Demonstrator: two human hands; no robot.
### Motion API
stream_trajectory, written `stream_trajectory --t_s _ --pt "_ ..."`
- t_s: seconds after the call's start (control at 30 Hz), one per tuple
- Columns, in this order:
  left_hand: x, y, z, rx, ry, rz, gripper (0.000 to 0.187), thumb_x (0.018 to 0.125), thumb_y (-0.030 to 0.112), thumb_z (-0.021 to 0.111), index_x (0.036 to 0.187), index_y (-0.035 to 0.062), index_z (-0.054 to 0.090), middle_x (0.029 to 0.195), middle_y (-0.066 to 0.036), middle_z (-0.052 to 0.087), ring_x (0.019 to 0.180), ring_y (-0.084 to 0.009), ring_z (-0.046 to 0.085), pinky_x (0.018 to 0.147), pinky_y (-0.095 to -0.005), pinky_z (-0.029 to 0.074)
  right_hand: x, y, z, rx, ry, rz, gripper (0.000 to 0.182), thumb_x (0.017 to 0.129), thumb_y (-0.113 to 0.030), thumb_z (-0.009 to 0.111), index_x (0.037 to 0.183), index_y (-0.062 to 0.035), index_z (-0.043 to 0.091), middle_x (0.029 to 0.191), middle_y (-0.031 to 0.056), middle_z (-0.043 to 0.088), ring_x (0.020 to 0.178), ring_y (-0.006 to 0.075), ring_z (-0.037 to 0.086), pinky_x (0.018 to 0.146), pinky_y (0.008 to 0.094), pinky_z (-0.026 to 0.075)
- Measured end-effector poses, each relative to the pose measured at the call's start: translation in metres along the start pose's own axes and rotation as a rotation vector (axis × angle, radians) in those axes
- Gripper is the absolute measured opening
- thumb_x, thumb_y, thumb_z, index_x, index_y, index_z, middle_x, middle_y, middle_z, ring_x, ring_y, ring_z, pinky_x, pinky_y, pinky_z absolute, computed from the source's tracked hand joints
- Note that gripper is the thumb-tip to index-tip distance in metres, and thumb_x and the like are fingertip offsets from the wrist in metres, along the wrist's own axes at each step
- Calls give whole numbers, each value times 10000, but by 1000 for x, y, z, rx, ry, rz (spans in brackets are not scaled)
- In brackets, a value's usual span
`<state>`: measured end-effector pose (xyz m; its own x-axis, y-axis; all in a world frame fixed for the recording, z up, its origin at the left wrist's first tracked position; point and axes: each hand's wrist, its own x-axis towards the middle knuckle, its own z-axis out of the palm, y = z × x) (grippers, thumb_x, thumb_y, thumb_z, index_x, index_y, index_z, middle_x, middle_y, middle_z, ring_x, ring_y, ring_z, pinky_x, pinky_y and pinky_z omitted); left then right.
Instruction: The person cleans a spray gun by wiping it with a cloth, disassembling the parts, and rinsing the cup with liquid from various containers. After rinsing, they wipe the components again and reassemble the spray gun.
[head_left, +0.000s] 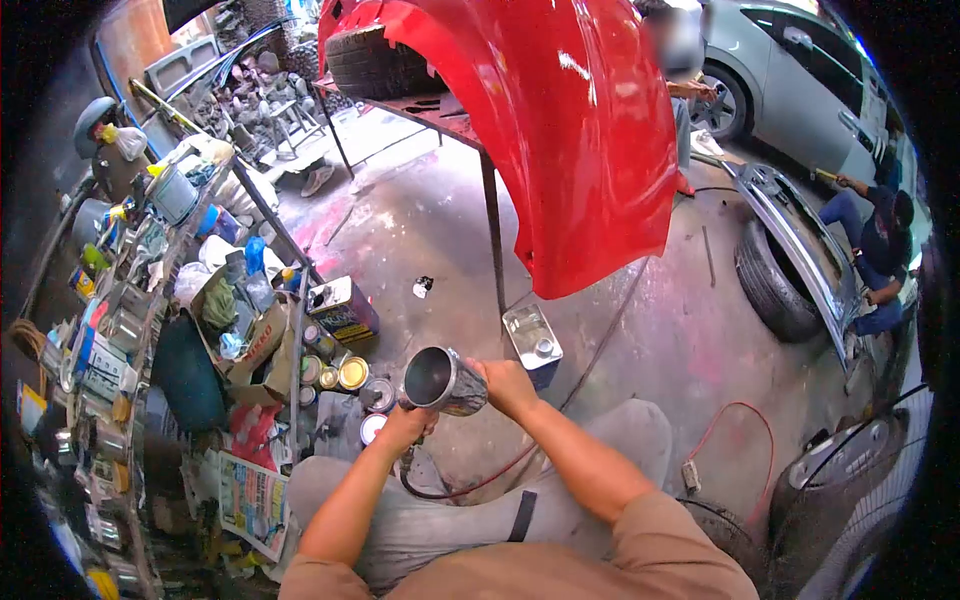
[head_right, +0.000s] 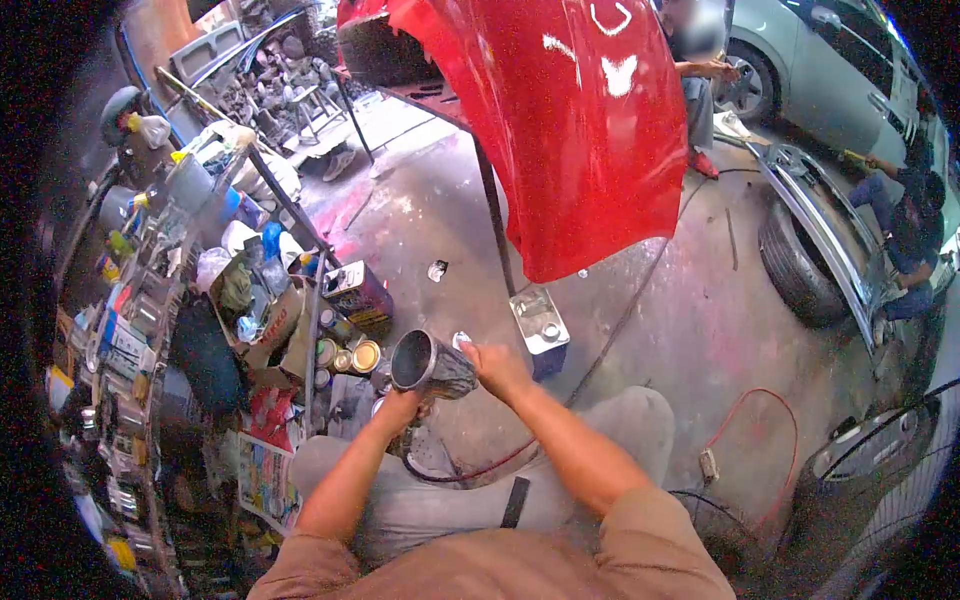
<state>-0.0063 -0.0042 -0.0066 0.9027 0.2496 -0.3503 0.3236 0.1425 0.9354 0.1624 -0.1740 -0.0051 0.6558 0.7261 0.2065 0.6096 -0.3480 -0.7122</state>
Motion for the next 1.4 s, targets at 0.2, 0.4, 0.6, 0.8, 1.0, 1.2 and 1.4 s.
stream_trajectory --t_s 0.2,0.4,0.6,0.8,1.0,1.2,1.4 --pt "-1 -1 -4 -11 4 67 203 936 268 582 849 84 590 706 -14 525 586 -120 464 511 -288 373 0 23 16 -24 93 -228 436 994 -355 476 762 -28 646 768 216 646 711 418 628 633 496 498" --pt "-1 20 -6 40 120 72 193 902 255 624 802 104 560 609 41 474 525 -73 419 473 -255 326 3 -19 -21 -122 125 -66 383 979 -353 495 871 -29 668 828 219 648 754 405 629 627 489 499" --pt "-12 24 -39 -247 78 189 188 943 211 556 809 85 516 697 -4 524 597 -103 462 539 -281 376 12 1 -9 967 -116 507 575 992 -554 427 1102 -17 601 940 54 634 772 152 637 612 311 573" --pt "-13 31 -46 -71 272 250 306 989 182 509 1252 34 556 1135 -74 645 945 -176 629 833 -328 519 17 -11 -26 1130 -89 650 488 981 -522 486 1089 -55 575 921 44 636 731 145 641 606 299 587" --pt "-16 46 -27 -151 296 231 261 982 244 517 1123 40 597 944 -62 658 782 -176 622 682 -322 515 25 -1 -31 1456 -98 711 355 993 -386 491 1126 -62 551 997 71 658 815 198 680 666 344 591" --pt "-3 18 -46 -192 356 244 209 978 242 512 1036 66 609 837 -47 620 721 -164 593 653 -307 497 23 -10 -32 1402 -164 561 257 955 -129 498 1196 -43 480 1114 117 637 943 245 664 786 389 570" --pt "-5 22 -44 -120 310 190 255 978 258 526 1088 41 603 928 -59 658 792 -168 620 701 -315 503 20 32 10 522 -110 388 284 914 -241 599 1104 -31 583 1057 146 677 946 288 657 829 400 496"
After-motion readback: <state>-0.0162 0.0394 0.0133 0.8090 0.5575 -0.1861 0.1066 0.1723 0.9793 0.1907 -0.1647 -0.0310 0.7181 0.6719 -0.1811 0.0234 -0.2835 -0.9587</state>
